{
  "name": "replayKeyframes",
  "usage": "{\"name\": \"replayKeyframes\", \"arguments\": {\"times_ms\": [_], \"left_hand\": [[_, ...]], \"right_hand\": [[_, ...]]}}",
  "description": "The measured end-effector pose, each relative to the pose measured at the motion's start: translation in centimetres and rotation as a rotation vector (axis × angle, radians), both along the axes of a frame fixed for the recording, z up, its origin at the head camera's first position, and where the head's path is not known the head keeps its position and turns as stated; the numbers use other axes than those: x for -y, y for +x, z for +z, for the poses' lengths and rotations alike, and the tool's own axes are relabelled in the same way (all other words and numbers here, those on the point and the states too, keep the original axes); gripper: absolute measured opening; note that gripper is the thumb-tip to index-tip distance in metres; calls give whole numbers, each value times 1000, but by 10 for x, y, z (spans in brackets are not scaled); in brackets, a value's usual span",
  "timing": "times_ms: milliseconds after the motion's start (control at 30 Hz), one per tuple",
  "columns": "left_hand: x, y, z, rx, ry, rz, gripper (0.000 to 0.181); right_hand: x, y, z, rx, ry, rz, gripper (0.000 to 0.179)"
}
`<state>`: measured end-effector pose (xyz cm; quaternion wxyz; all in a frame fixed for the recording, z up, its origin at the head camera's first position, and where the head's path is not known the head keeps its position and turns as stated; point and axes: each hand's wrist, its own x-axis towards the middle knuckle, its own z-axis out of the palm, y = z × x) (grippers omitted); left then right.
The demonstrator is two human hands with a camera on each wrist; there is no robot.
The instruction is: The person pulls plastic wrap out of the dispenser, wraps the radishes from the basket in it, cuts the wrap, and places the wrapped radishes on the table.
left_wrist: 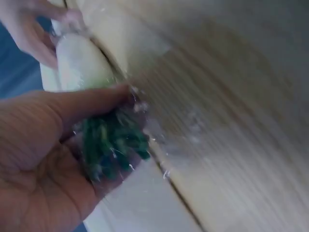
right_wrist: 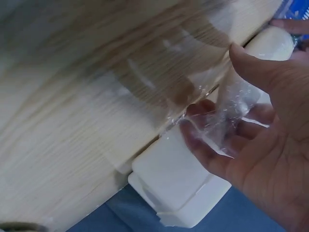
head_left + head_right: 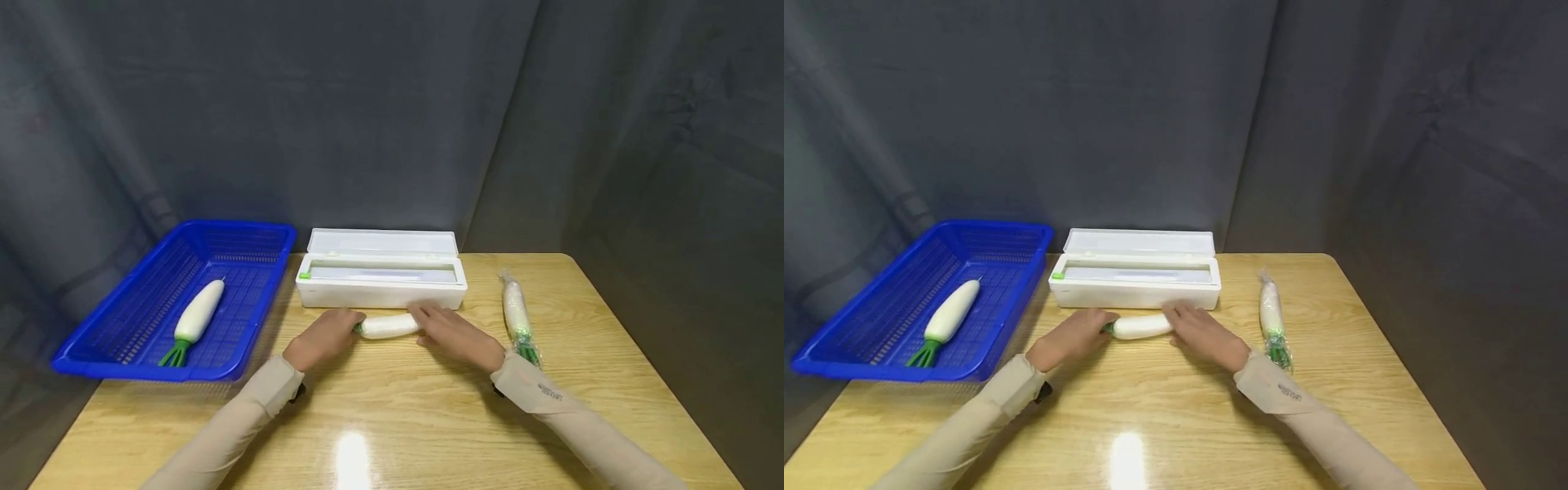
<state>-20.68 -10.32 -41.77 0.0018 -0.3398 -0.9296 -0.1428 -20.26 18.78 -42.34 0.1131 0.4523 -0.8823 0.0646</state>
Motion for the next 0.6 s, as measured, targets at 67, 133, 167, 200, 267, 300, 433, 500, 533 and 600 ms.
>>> {"name": "replayKeyframes", "arguments": {"times_ms": [67,133,167,200,267,300,433,500,533,600], "left_hand": [[1,-4,3,122,16,4,11],[2,-7,6,199,19,4,13],[3,-7,7,212,20,0,14],[4,-7,8,213,16,-4,15],[4,-5,8,123,-20,-28,12],[3,-2,7,46,-49,-39,12],[1,10,-1,-351,-163,-55,24],[0,12,-6,-504,-188,-46,30],[-1,12,-8,-558,-190,-41,32],[-2,9,-13,-631,-190,-38,32]], "right_hand": [[-4,1,-3,-48,-6,-3,48],[-6,1,-4,-84,-17,-3,40],[-7,0,-5,-94,-23,-2,36],[-6,-1,-6,-99,-24,-3,31],[-6,-3,-7,-81,-27,-9,24],[-6,-4,-8,-62,-26,-10,21],[-7,-7,-7,54,-10,-3,11],[-7,-10,-4,153,-15,10,4],[-8,-11,-1,201,-24,19,6],[-10,-14,3,308,-42,33,13]]}}
